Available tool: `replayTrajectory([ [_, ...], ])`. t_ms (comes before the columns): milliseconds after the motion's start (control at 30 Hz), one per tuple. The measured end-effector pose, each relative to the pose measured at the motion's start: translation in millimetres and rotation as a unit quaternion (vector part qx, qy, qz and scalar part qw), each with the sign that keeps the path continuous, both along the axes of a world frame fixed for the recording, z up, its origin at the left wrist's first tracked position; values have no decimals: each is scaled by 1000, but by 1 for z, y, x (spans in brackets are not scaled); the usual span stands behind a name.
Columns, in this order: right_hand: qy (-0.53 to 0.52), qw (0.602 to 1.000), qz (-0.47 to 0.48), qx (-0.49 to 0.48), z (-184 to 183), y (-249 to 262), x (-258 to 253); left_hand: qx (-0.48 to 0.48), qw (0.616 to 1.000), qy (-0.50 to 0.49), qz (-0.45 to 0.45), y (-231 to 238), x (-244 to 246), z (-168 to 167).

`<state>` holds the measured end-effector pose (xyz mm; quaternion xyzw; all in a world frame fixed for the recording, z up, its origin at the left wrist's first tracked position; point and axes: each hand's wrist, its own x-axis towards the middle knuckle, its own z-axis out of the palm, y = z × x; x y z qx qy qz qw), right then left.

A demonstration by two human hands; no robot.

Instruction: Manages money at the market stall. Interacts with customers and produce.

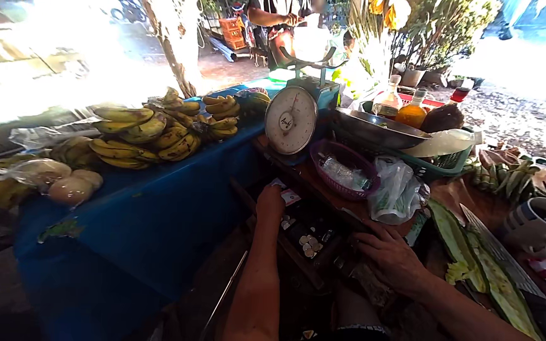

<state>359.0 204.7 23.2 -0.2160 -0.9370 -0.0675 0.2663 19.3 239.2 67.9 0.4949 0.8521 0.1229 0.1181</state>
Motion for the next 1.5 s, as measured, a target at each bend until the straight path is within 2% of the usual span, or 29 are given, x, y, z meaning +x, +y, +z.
replayTrajectory([
  [1500, -3, 1000, -4, -11, 3, -1, 0, 8, 1000, 4, 0, 2, -2, -5],
])
